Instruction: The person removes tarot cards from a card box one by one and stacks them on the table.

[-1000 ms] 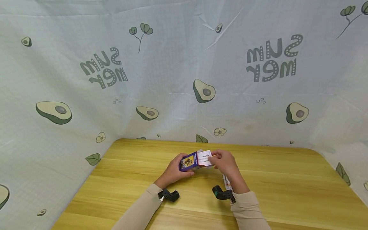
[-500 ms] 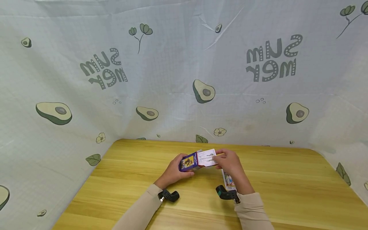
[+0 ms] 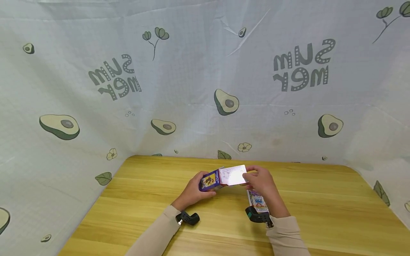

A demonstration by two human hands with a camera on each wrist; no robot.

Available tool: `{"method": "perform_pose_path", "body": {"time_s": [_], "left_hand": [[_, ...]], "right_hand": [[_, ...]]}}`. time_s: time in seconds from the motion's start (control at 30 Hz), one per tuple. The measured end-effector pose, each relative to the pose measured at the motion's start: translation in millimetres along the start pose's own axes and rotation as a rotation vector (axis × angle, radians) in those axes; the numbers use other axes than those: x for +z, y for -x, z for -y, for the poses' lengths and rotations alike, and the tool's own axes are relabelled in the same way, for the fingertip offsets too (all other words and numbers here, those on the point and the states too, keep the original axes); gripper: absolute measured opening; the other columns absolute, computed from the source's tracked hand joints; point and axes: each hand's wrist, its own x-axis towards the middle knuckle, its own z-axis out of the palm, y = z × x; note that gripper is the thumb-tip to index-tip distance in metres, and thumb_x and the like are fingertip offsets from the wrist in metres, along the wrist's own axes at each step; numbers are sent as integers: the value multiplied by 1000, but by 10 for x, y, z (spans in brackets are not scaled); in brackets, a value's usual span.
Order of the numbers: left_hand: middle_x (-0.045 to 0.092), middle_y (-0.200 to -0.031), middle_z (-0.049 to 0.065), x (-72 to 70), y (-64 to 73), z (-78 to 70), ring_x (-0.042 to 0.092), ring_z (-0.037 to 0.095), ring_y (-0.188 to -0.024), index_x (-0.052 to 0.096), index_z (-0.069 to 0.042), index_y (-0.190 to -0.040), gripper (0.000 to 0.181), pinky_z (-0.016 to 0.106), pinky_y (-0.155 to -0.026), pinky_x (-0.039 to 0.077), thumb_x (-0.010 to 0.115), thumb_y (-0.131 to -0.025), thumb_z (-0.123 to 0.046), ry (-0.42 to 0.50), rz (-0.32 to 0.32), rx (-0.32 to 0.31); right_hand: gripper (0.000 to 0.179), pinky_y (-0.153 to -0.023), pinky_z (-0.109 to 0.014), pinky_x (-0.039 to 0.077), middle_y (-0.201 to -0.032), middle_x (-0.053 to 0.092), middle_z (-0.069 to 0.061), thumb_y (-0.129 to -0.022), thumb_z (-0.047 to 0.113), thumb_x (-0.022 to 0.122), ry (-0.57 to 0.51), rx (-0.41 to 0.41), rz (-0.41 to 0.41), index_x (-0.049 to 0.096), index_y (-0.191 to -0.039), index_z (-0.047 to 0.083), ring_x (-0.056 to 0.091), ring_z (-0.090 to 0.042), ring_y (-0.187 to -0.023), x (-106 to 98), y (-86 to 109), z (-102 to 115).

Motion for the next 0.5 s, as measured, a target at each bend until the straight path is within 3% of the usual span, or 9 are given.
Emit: {"method": "perform_pose_path", "body": {"time_s": [0.5], "left_hand": [[53, -115, -3, -5, -9, -16, 52, 11, -98, 48, -15, -130, 68, 25, -84, 46, 81, -76, -41, 12, -4, -14]], "right_hand": [[46, -67, -32, 55, -105, 63, -25, -98, 15, 54, -82, 22, -25, 38, -133, -9, 69, -22, -72, -245, -2, -52]]}}
